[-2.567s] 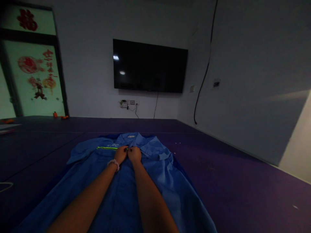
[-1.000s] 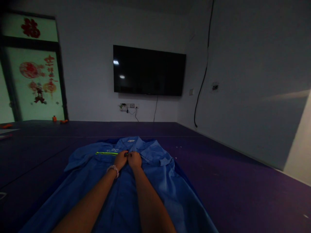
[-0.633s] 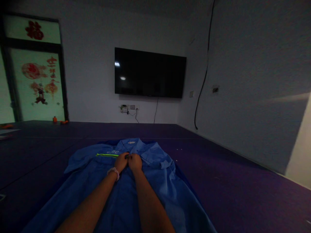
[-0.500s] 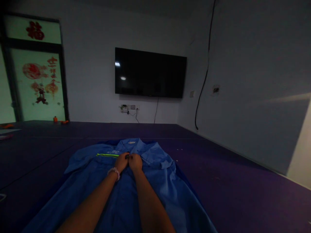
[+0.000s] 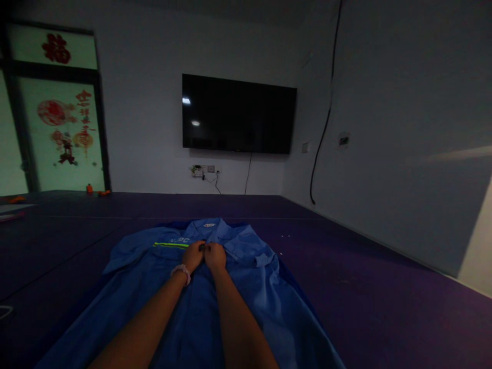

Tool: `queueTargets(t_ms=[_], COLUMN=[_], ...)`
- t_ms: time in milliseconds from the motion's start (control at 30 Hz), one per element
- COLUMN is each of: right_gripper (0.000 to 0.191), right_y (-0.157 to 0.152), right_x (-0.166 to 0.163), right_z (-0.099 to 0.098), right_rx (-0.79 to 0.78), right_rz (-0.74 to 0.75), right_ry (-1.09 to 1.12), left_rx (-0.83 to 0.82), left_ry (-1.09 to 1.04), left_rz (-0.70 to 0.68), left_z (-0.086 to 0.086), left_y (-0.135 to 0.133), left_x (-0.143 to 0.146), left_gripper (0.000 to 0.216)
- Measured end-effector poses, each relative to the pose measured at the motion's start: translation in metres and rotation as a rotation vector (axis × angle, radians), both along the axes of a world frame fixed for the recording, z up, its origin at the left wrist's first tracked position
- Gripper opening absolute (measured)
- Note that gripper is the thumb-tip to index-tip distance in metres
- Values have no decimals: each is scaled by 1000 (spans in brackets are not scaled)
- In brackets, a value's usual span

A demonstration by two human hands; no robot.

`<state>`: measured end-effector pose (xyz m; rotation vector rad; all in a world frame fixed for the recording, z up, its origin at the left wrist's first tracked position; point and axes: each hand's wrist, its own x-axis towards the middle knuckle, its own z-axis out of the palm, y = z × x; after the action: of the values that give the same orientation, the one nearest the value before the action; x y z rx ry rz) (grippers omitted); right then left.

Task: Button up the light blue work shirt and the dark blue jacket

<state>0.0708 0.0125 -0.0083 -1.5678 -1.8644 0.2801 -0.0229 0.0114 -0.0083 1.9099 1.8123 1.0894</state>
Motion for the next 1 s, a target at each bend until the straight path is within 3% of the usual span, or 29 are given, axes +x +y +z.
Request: queueTargets(t_ms=[1000], right_gripper=[23], right_y=[1], right_x=[-1], right_z=[-1], right_rx=[-5], right_rz=[-14], right_ry=[-13], left_rx=[12], left_ry=[-2], left_rz=[-9], left_z=[0], left_y=[1], left_x=[-1], left_gripper=[31])
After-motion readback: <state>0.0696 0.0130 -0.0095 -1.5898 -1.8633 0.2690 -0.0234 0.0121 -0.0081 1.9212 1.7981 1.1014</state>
